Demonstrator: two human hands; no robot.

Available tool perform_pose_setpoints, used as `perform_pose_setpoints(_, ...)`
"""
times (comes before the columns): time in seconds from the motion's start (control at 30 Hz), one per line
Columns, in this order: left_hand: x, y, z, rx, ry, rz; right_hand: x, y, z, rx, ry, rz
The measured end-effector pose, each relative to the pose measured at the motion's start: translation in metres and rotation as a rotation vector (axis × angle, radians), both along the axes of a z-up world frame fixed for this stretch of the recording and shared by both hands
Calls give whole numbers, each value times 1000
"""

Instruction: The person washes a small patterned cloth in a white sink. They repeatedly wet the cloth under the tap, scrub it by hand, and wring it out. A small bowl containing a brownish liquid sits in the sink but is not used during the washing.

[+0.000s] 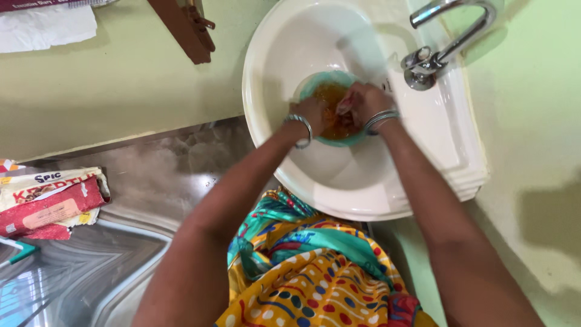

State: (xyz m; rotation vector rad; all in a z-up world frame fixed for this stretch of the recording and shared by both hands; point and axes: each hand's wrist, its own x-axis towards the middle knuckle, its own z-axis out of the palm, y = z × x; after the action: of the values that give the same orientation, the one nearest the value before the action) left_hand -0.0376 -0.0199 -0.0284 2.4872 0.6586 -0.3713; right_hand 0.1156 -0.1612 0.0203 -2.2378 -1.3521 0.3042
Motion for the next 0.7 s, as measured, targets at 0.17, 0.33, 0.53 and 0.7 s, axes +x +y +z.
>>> perform_pose_setpoints(0.17, -4, -46, -24, 248, 24, -211, 3, 34, -115, -283, -116, 6)
perform_pose_setpoints(0.33, -6, -47, -3, 105, 165, -240, 16, 56, -158, -574, -84, -71)
perform_pose_setpoints(0.53, -21, -32, 8, 3, -123, -75, 12, 66, -108, -627, -7, -4)
perform_pose_setpoints(0.7, -17, 11, -2, -405, -577, 235, 1, 42, 4, -388, -164, 70)
